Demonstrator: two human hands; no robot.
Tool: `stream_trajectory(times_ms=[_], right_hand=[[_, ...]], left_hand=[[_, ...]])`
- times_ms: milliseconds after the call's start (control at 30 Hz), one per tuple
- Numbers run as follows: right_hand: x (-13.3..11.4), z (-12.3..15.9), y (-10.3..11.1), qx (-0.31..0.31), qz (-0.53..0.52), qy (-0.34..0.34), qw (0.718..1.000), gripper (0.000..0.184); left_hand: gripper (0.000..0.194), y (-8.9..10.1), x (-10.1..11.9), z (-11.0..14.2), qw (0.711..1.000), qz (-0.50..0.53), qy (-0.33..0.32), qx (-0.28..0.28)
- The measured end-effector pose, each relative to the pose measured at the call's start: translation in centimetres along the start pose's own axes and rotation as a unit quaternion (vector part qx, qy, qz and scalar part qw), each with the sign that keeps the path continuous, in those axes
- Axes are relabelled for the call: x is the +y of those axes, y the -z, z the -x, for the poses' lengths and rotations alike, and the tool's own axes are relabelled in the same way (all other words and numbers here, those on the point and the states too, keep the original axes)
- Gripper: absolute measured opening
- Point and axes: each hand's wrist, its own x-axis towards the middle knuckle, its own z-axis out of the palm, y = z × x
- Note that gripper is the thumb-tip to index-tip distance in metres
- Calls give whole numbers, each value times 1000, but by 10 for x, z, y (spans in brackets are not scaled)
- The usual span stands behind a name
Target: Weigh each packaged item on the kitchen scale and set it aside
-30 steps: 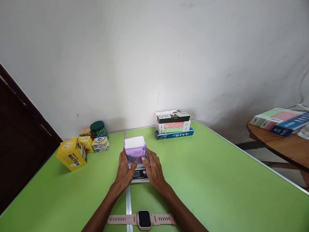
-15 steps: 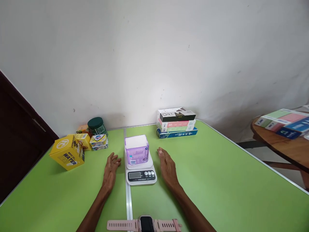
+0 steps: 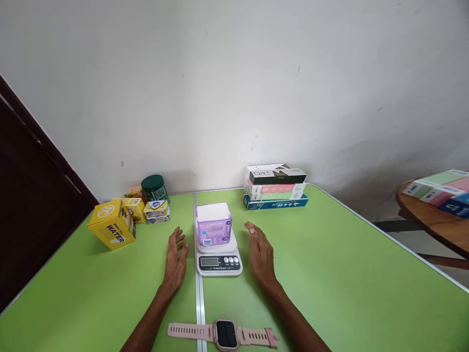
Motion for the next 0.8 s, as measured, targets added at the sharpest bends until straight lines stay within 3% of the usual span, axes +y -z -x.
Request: stream_trajectory(times_ms=[167,333,433,600,733,800], right_hand=[[-35,18,-10,-21,-21,71,997,60],[-56,42,-22,-59,-49,50,996,57],[-67,50,-29,-68,-58,57,994,56],[-95,59,-70,-133,-94,88,983,55],[-100,69,-134,-200,-121,71,970,58],[-96,71,-169,-229,-115,118,959,59]], left_hand=[[68,-14,41,21,992,-67,-107,-28],[75,-30,62,36,988,-30,-115,-95],[76,-26,66,42,991,-11,-115,-72],[77,10,53,41,992,-47,-106,59],[73,53,14,28,978,-105,-81,159],[70,73,-10,17,974,-116,-60,186]])
